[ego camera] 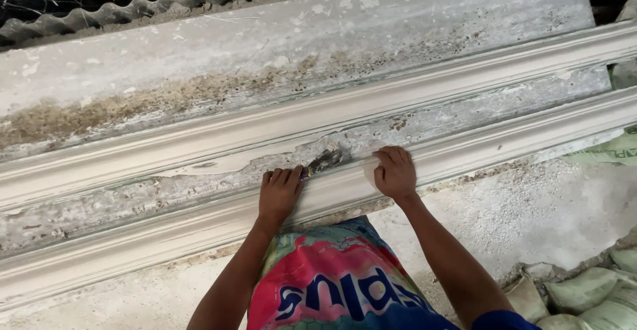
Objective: Refining the edges and surfaces of decorative gypsum molding pieces using a putty knife.
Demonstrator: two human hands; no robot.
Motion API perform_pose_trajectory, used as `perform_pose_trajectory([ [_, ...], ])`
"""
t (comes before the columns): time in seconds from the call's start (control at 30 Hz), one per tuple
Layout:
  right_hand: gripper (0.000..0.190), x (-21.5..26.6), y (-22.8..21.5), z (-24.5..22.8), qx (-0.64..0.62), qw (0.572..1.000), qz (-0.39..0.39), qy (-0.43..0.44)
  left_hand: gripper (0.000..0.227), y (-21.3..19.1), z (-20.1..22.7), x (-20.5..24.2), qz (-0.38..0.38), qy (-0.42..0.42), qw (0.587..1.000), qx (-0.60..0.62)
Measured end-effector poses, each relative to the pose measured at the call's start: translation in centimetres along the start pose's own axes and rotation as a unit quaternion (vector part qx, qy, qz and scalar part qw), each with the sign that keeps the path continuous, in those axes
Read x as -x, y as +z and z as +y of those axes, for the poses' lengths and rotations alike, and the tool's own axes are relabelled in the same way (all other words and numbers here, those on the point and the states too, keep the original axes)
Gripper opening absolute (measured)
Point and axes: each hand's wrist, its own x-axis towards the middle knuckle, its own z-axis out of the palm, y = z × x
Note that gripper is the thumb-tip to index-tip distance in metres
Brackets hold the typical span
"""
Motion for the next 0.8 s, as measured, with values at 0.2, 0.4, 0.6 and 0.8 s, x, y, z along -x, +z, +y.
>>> perform_pose_trajectory([
  [0.2, 0.032, -0.3, -0.2, -0.4, 0.012, 1.0, -0.017, 0.011, 0.036, 0.6, -0.2, 0.2, -0.013, -0.012, 1.0, 0.012],
  [0.4, 0.031, 0.1, 0.3, 0.0, 0.012, 0.999, -0.039, -0.023, 0.035, 0.7, -0.2, 0.3, -0.004, -0.017, 1.0, 0.016],
  [0.6, 0.029, -0.5, -0.9, 0.0, -0.054, 0.995, -0.082, -0.006, 0.034, 0.9, 0.0, 0.3, -0.011, -0.031, 0.999, -0.007],
  [0.8, 0.024, -0.6, -2.9, 2.8, -0.18, 0.983, -0.035, 0.024, 0.032, 2.2, -0.5, 0.9, 0.007, -0.016, 1.0, -0.004],
])
